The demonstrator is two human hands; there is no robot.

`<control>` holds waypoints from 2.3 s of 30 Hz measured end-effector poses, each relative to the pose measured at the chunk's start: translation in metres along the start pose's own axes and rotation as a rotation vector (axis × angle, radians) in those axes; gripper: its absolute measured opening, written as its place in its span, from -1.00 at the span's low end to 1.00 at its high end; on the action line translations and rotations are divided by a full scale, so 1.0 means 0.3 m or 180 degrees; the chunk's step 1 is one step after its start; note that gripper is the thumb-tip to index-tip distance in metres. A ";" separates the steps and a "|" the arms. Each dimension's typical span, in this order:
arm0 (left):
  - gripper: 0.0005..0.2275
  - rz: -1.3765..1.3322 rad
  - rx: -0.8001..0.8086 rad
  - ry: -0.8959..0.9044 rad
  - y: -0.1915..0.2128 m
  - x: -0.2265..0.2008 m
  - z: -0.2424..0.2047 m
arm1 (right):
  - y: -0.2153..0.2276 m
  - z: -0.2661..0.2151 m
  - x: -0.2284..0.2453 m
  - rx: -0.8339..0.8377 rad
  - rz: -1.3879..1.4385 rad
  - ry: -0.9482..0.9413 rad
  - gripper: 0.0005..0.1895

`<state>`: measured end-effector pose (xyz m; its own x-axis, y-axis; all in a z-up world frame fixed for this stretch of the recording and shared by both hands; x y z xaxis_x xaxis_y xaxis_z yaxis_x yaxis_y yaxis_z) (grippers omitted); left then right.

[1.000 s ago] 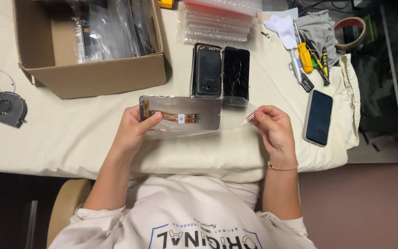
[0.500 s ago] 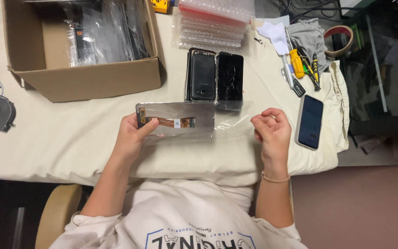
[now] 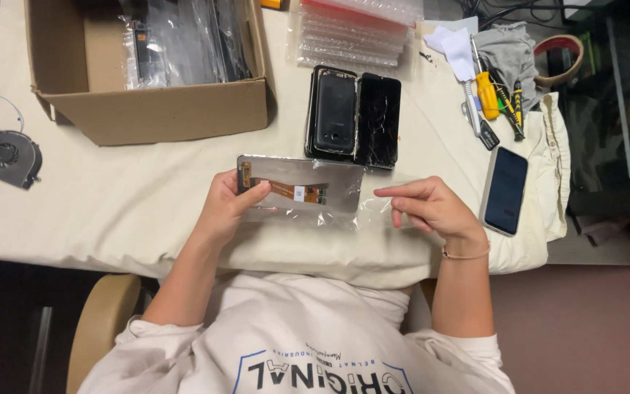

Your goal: The person unpacks several smartphone screen assemblies from a cardboard box. They remove each screen from its plastic packaging, briefly display it, and place it on the table next to a stack of other screens.

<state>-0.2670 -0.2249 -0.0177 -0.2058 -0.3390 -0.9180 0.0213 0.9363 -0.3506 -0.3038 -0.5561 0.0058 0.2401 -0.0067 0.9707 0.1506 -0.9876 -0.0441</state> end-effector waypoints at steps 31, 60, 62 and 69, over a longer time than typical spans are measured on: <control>-0.73 -0.0141 0.0315 0.0172 0.096 0.089 0.050 | -0.018 -0.013 -0.218 -0.1564 0.0900 -0.0046 -0.92; 0.02 -0.2982 0.1164 0.2104 -0.173 0.048 -0.030 | -0.131 -0.017 -0.179 -0.1765 0.0624 -0.0123 -0.91; 0.01 -0.2916 0.1139 0.2101 -0.172 0.046 -0.032 | -0.134 -0.018 -0.175 -0.1713 0.0619 -0.0146 -0.90; 0.05 -0.2880 0.1066 0.2061 -0.134 0.054 -0.013 | -0.120 -0.027 -0.152 -0.1695 0.0729 -0.0098 -0.86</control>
<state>-0.2752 -0.2677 -0.0177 -0.7379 -0.6707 -0.0745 -0.1514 0.2721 -0.9503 -0.3279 -0.5216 -0.0350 0.2386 -0.2327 0.9428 -0.4097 -0.9044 -0.1195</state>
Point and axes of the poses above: each hand's wrist, its own z-axis towards the middle knuckle, its own y-axis out of the back of the hand, x = y × z, the point moved 5 cm from there along z, towards the middle knuckle, and after that the axes turned 7 degrees about -x, right-handed, at the moved point
